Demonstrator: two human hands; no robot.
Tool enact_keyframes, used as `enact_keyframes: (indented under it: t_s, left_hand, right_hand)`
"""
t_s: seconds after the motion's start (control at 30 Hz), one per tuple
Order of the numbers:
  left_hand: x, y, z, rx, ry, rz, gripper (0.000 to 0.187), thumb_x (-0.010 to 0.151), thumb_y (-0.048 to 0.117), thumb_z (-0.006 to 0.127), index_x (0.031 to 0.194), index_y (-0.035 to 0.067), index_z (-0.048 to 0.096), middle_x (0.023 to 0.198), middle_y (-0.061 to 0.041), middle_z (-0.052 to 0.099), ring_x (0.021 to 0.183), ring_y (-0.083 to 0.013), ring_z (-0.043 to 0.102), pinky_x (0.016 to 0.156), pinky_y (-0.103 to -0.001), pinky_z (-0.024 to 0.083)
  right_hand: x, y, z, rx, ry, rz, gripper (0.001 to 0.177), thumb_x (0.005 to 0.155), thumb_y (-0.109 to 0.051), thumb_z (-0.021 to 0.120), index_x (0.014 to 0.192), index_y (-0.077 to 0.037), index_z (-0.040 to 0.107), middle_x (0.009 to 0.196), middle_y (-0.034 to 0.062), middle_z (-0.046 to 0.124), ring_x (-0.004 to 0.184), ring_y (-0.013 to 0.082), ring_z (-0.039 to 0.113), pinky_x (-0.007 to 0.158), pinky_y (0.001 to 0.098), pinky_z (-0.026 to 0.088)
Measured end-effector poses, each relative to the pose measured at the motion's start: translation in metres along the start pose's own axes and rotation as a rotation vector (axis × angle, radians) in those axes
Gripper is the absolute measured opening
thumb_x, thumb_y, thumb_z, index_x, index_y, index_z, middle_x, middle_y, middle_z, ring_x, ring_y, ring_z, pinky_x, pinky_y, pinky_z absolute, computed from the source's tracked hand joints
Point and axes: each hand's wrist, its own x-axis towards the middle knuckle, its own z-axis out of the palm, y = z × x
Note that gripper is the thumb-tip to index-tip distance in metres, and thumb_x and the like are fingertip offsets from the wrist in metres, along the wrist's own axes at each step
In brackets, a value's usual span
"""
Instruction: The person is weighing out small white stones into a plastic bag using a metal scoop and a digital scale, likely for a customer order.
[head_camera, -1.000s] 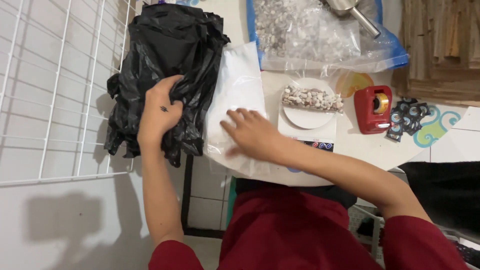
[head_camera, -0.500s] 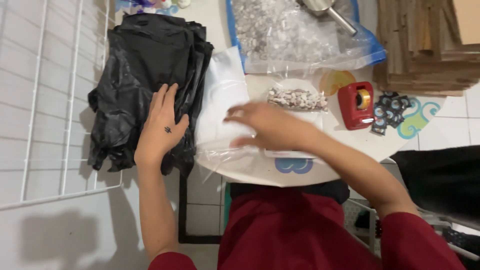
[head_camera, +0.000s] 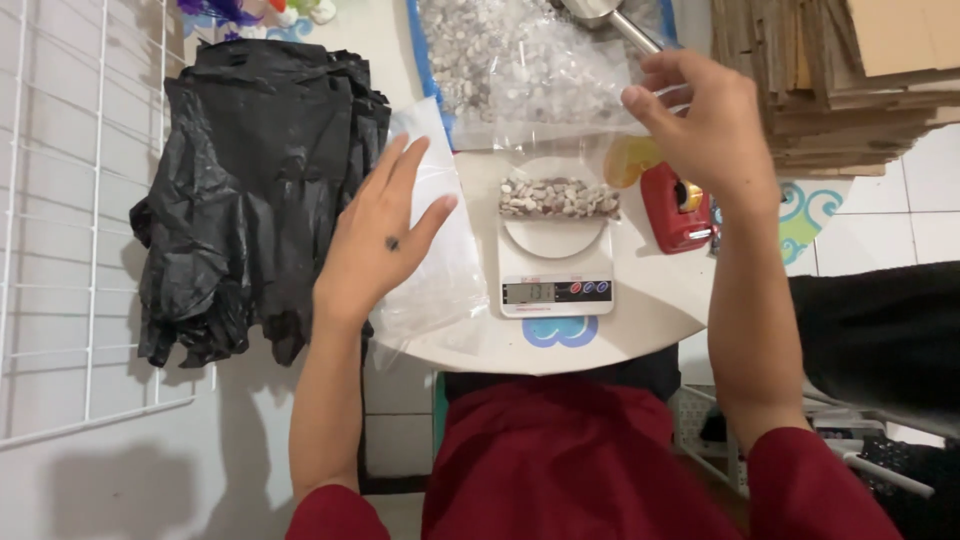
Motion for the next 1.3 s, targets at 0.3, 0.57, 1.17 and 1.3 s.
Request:
enact_keyframes:
  t_s: [0.3, 0.57, 1.17, 1.3]
  left_hand:
    - [0.07, 0.019, 0.039, -0.335, 0.11, -0.012, 0.073, 0.098, 0.059, 0.043, 0.148, 0.005, 0.047, 0.136, -0.016, 0.063, 0.112, -0.0266, 0.069, 0.09, -0.042, 0.054]
    - [0.087, 0.006, 0.06, -0.696, 0.215, -0.082, 0.066, 0.09, 0.034, 0.072, 0.146, 0.01, 0.046, 0.122, -0.011, 0.069, 0.091, -0.0186, 0.076, 0.088, -0.033, 0.058]
    - [0.135, 0.038, 0.108, -1.793, 0.277, -0.385, 0.048, 0.088, 0.061, 0.06, 0.091, 0.013, 0.063, 0.085, -0.007, 0.065, 0.078, -0.0218, 0.062, 0.078, -0.038, 0.049]
    - [0.135, 0.059, 0.121, -2.028, -0.372, -0.082, 0.094, 0.102, 0.077, 0.02, 0.138, -0.002, 0.055, 0.115, -0.029, 0.068, 0.099, -0.0431, 0.066, 0.088, -0.051, 0.054]
  right_hand:
    - [0.002, 0.013, 0.027, 0.183, 0.017, 0.01, 0.051, 0.107, -0.026, 0.063, 0.144, 0.002, 0.042, 0.115, 0.016, 0.074, 0.102, 0.0264, 0.071, 0.088, 0.0385, 0.054]
    - [0.003, -0.006, 0.035, 0.555, 0.066, 0.096, 0.046, 0.101, -0.008, 0.066, 0.14, -0.001, 0.043, 0.095, 0.0129, 0.077, 0.083, 0.0168, 0.077, 0.08, 0.0274, 0.062]
    - [0.032, -0.067, 0.003, 0.857, 0.386, -0.376, 0.036, 0.091, 0.0, 0.091, 0.113, -0.002, 0.062, 0.091, 0.007, 0.068, 0.085, 0.0121, 0.068, 0.079, 0.0231, 0.06]
    - [0.022, -0.072, 0.006, 0.831, 0.379, -0.534, 0.046, 0.086, 0.003, 0.092, 0.118, -0.001, 0.059, 0.101, 0.0097, 0.066, 0.087, 0.0139, 0.067, 0.08, 0.0229, 0.062]
